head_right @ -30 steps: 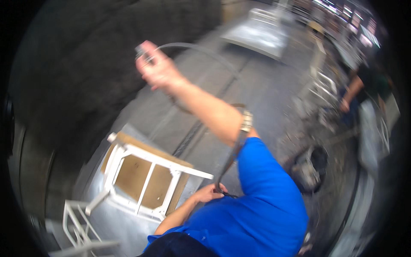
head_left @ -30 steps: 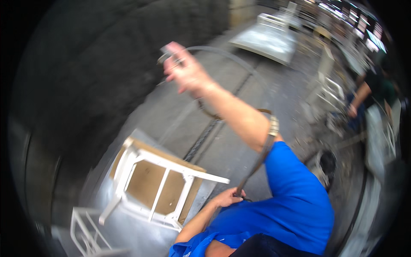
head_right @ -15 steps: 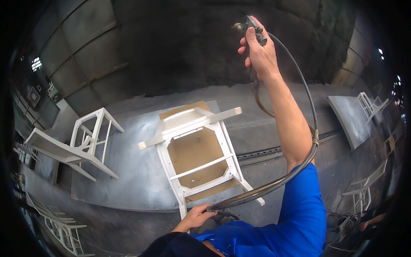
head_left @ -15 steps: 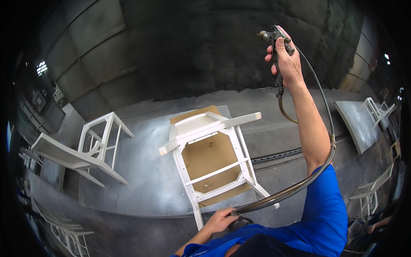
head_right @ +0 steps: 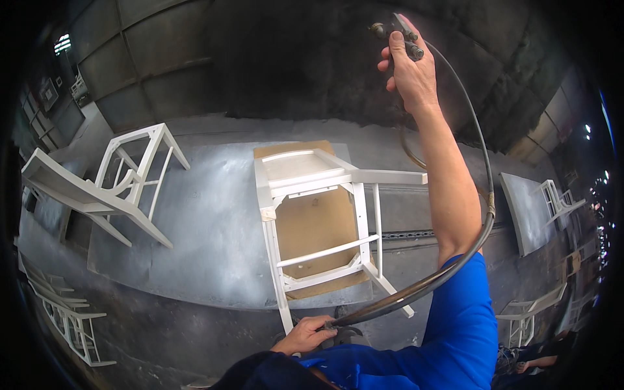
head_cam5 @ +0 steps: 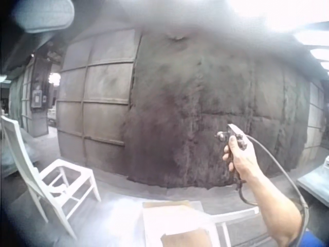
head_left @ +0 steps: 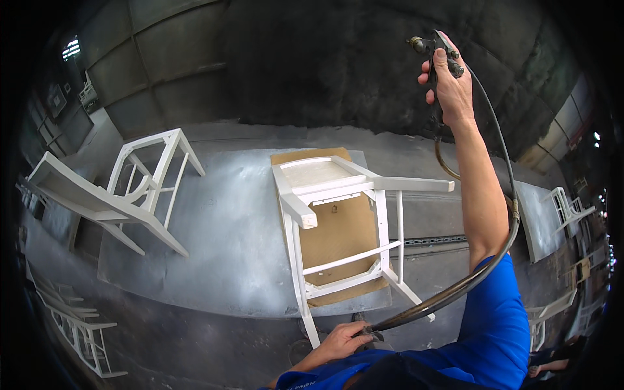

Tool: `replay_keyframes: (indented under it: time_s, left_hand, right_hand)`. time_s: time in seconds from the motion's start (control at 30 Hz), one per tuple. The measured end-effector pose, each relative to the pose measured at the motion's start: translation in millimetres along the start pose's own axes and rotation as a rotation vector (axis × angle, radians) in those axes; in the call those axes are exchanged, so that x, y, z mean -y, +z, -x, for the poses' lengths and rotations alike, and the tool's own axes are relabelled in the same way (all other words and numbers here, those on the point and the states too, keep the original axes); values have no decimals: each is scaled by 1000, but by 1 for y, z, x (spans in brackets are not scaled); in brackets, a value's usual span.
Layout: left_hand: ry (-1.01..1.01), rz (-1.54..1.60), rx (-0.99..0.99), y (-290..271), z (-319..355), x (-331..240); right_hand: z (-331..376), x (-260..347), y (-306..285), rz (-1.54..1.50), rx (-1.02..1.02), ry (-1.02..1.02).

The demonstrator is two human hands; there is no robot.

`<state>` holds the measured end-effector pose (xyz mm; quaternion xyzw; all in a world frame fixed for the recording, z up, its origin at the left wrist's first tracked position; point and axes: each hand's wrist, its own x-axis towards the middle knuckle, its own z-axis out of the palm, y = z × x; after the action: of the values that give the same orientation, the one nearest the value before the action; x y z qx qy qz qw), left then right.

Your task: The person spray paints white chair frames using a handheld spray gun. They repeatedly pick up chairs, rotate them to access different sides, and apply paint to the frame and mesh surfaces. The person places finished chairs aside and continues with the next unit.

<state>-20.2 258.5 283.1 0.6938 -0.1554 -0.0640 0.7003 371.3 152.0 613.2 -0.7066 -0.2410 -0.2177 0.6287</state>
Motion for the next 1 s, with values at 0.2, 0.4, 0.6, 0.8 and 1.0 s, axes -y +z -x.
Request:
replay_keyframes:
  time_s: [0.2,0.4,0.6,0.8,1.0]
  left_hand:
    - [-31,-21,-3,-9,3,7]
    - [-131,42,-34,-21,8,6]
    - [-277,35,-139,-39,19,5]
    - [-290,64,-232,-47,16,16]
    - [-382,150,-301,-58,27,28]
  right_hand:
    - [38,-62,47,206,231,142]
    - [101,-172,109,494,525,155]
    - [132,-238,158,532,632,409]
    - [151,-281,207,386,595,513]
    - [161,-323,242,282,527,574]
